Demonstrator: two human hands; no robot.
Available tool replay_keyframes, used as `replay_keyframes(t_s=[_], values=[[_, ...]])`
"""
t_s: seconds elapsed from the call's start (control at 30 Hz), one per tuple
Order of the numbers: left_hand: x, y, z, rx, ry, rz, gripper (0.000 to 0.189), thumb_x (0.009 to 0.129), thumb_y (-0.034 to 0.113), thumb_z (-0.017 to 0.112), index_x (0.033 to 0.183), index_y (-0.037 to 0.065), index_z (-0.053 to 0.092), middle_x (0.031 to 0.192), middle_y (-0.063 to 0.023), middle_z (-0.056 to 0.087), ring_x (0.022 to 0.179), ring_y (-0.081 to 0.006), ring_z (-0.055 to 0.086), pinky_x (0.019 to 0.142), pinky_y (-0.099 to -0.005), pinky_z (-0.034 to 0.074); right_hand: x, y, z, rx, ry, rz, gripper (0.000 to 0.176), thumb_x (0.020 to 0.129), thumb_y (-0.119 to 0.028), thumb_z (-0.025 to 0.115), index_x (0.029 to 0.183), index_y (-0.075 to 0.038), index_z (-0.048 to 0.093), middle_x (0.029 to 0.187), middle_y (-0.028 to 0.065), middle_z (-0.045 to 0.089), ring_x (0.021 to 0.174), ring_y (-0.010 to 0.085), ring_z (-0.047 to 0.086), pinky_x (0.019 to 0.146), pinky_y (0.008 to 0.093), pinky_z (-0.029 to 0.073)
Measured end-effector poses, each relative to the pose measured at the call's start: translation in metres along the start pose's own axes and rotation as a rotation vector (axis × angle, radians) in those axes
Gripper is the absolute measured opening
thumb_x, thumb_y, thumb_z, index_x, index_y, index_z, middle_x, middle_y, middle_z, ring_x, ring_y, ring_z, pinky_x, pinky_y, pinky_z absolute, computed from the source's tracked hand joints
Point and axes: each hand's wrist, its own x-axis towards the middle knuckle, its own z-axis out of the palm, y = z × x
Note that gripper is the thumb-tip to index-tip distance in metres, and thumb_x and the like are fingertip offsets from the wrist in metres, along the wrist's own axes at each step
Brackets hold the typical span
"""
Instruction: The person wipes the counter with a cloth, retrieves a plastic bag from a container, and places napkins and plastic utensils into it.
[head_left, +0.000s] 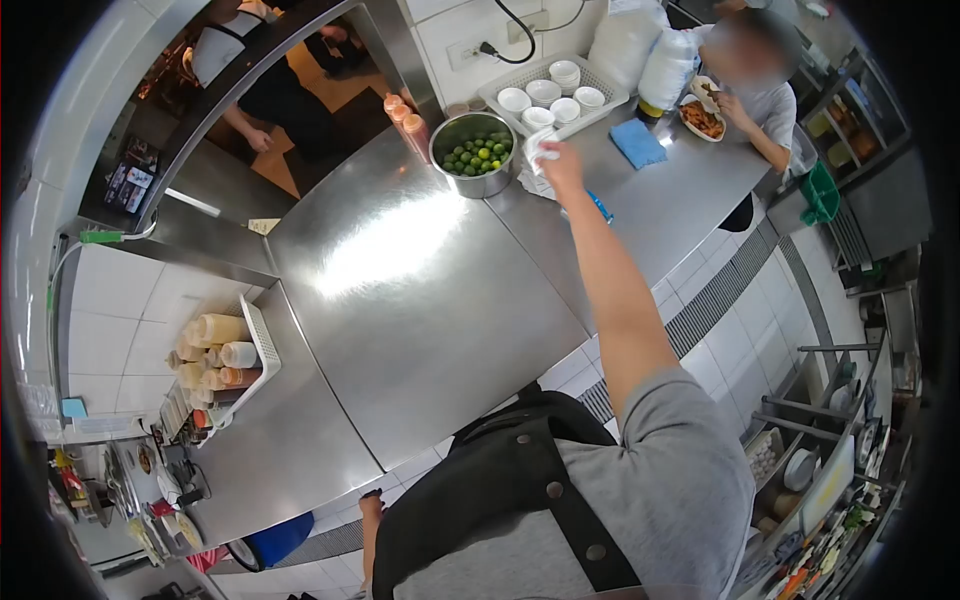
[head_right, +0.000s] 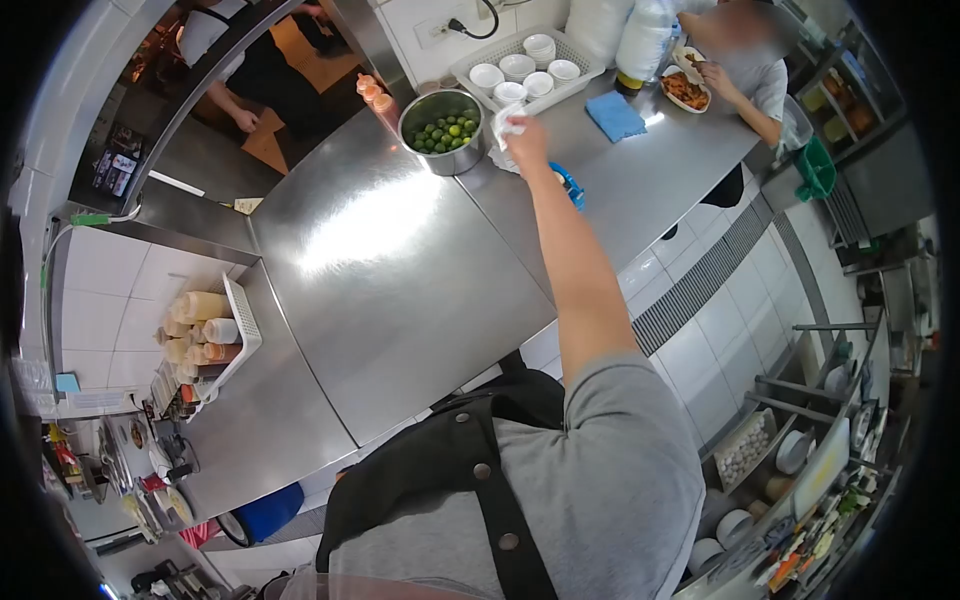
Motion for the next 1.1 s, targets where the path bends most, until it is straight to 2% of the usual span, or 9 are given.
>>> replay_keyframes(t_s=[0.2,0.3,0.33,0.47,0.57,0.7,0.77,0.87,1.1], values=[[-0.038,-0.048,0.026,0.129,0.06,-0.12,0.045,0.09,0.034,0.07,0.111,-0.005,0.064,0.104,-0.0212,0.069,0.093,-0.0367,0.067,0.076,-0.0488,0.053,0.022,0.017,-0.051,0.073,-0.551,0.206,0.038,0.085,-0.025,0.08,0.119,-0.01,0.073,0.119,0.0065,0.071,0.1,0.0185,0.063,0.086,0.0363,0.052],[-0.054,-0.067,0.027,0.14,0.153,-0.214,0.048,0.089,0.035,0.07,0.111,-0.007,0.064,0.105,-0.0234,0.069,0.094,-0.0388,0.067,0.079,-0.0498,0.053,0.059,0.032,-0.097,0.148,-0.418,0.287,0.04,0.092,-0.05,0.07,0.115,-0.017,0.076,0.11,0.0003,0.073,0.089,0.0086,0.059,0.073,0.0269,0.047],[-0.058,-0.072,0.024,0.133,0.207,-0.249,0.049,0.089,0.036,0.07,0.11,-0.008,0.064,0.105,-0.0241,0.069,0.094,-0.0395,0.067,0.08,-0.0502,0.053,0.09,0.067,-0.1,-0.018,-0.257,0.418,0.047,0.092,-0.053,0.068,0.114,-0.012,0.076,0.108,0.002,0.073,0.09,0.0117,0.06,0.073,0.0291,0.049],[-0.055,-0.078,-0.02,0.137,0.581,-0.426,0.053,0.088,0.038,0.07,0.11,-0.01,0.063,0.105,-0.0269,0.07,0.096,-0.0424,0.068,0.083,-0.0516,0.053,0.148,0.19,-0.11,-0.71,0.153,-0.108,0.087,0.081,-0.04,0.082,0.147,0.002,0.044,0.145,0.0267,0.052,0.132,0.0443,0.05,0.113,0.0468,0.041],[-0.029,-0.075,-0.06,0.056,1.028,-0.232,0.053,0.086,0.032,0.071,0.113,-0.013,0.062,0.103,-0.0298,0.07,0.095,-0.0447,0.068,0.086,-0.0539,0.053,0.091,0.115,-0.121,-0.973,0.054,0.15,0.063,0.086,-0.029,0.074,0.142,-0.006,0.053,0.138,0.0195,0.059,0.132,0.0373,0.054,0.112,0.0499,0.042],[0.016,0.008,-0.087,-0.194,1.246,0.197,0.053,0.085,0.019,0.075,0.124,-0.013,0.059,0.11,-0.0309,0.066,0.104,-0.0438,0.065,0.096,-0.0506,0.051,0.112,0.148,-0.132,-1.031,-0.011,-0.013,0.029,0.089,-0.027,0.062,0.105,-0.005,0.071,0.114,0.0195,0.07,0.11,0.0381,0.066,0.093,0.053,0.052],[-0.002,0.092,-0.076,-0.05,1.157,0.243,0.06,0.085,0.022,0.08,0.131,-0.007,0.056,0.123,-0.0283,0.06,0.111,-0.0407,0.06,0.098,-0.0476,0.049,0.154,0.205,-0.154,-0.714,0.037,-0.028,0.025,0.089,-0.022,0.066,0.102,-0.001,0.072,0.095,0.0189,0.073,0.088,0.0346,0.071,0.073,0.0473,0.054],[-0.001,0.184,-0.019,-0.175,0.879,0.398,0.071,0.085,0.03,0.082,0.144,0.008,0.049,0.141,-0.0183,0.042,0.121,-0.0323,0.049,0.101,-0.0466,0.045,0.12,0.117,-0.182,-0.297,0.258,-0.044,0.021,0.092,-0.017,0.063,0.097,0.003,0.068,0.088,0.0122,0.069,0.08,0.0223,0.064,0.073,0.04,0.052],[-0.136,0.367,0.173,-0.793,-0.762,0.243,0.051,0.1,0.019,0.064,0.146,0.006,0.047,0.145,-0.0116,0.047,0.123,-0.0264,0.056,0.104,-0.0429,0.05,-0.086,-0.052,-0.086,0.23,-0.02,-0.477,0.026,0.091,0.004,0.053,0.115,-0.003,0.06,0.124,0.0101,0.054,0.115,0.0228,0.053,0.103,0.035,0.041]])
